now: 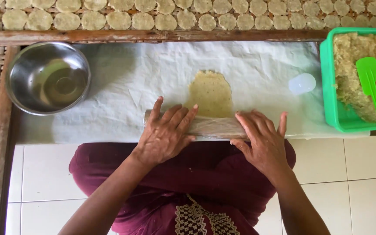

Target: Flattening dough with a rolling pin and cutting out small circles using a circular mold.

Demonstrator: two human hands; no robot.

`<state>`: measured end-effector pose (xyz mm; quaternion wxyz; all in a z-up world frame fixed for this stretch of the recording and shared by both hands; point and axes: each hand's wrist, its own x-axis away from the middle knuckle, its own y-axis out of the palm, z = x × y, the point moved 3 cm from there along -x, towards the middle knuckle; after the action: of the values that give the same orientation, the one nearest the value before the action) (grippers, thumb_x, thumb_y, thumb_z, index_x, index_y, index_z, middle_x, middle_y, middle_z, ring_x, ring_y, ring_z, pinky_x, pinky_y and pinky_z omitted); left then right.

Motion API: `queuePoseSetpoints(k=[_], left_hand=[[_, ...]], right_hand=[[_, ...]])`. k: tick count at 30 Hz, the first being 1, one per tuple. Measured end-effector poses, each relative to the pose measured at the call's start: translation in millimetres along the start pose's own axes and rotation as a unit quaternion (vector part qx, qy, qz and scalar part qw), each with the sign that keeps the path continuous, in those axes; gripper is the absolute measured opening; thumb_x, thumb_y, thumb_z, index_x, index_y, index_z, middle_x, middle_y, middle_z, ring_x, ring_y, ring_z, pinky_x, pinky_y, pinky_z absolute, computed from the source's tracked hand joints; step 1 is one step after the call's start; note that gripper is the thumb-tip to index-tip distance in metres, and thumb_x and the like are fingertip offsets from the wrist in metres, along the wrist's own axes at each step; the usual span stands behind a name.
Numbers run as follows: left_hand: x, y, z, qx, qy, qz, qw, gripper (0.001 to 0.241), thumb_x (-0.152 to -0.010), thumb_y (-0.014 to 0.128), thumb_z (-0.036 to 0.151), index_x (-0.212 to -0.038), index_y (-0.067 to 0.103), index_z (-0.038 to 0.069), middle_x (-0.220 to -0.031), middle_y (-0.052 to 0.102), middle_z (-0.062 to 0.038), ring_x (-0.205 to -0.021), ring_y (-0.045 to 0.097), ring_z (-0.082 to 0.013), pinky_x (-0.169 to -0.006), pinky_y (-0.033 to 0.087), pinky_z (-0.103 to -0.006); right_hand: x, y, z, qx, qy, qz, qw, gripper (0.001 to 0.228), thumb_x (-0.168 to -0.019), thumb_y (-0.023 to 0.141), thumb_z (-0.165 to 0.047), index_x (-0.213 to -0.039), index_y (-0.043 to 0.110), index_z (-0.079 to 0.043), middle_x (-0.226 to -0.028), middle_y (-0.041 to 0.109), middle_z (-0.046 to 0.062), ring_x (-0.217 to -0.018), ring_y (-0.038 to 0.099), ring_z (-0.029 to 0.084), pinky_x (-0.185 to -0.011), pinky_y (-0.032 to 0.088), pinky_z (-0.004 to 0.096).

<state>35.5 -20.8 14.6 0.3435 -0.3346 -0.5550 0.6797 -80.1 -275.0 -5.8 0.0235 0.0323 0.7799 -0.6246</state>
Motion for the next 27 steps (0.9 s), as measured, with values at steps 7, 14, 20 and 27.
queuePoseSetpoints(k=[7,14,20,27], left_hand=[[-91.3,4.0,-50.7,-0.085,-0.044,0.055,0.994,0.082,-0.104,0.027,0.069,-0.164,0.030,0.014,-0.166,0.039,-0.010,-0.159,0.020,-0.0271,-0.123,0.003,-0.0710],[-146.0,1.6,-92.2,-0.092,-0.104,0.071,0.988,0.070,-0.116,0.039,0.050,-0.173,0.017,0.016,-0.180,0.010,-0.010,-0.165,-0.003,-0.0296,-0.123,-0.005,-0.0781],[-114.4,0.5,-71.3,-0.059,-0.122,0.070,0.988,0.075,-0.108,0.046,0.052,-0.170,0.021,0.018,-0.174,0.011,-0.015,-0.159,-0.001,-0.0351,-0.116,0.001,-0.0827],[-44.8,9.3,-18.2,-0.035,-0.140,0.035,0.989,0.077,-0.103,0.044,0.064,-0.158,0.036,0.010,-0.167,0.034,-0.016,-0.160,0.008,-0.0332,-0.117,0.002,-0.0805]], right_hand=[[-91.7,11.8,39.2,0.019,0.002,0.089,0.996,0.063,-0.110,0.030,-0.065,-0.157,0.048,-0.029,-0.164,0.045,0.007,-0.155,0.036,0.034,-0.121,-0.005,0.073],[-167.4,4.9,58.9,0.009,0.039,0.031,0.999,0.059,-0.111,0.027,-0.060,-0.160,0.042,-0.031,-0.173,0.021,0.011,-0.160,0.015,0.035,-0.118,-0.008,0.074],[-142.6,9.6,51.1,-0.034,0.022,0.017,0.999,0.072,-0.106,0.017,-0.069,-0.164,0.034,-0.032,-0.175,0.014,0.011,-0.161,0.006,0.035,-0.120,-0.009,0.071],[-76.2,13.2,30.6,-0.019,0.027,0.019,0.999,0.087,-0.094,0.008,-0.081,-0.162,0.035,-0.033,-0.173,0.020,0.007,-0.160,0.009,0.033,-0.121,-0.009,0.068]])
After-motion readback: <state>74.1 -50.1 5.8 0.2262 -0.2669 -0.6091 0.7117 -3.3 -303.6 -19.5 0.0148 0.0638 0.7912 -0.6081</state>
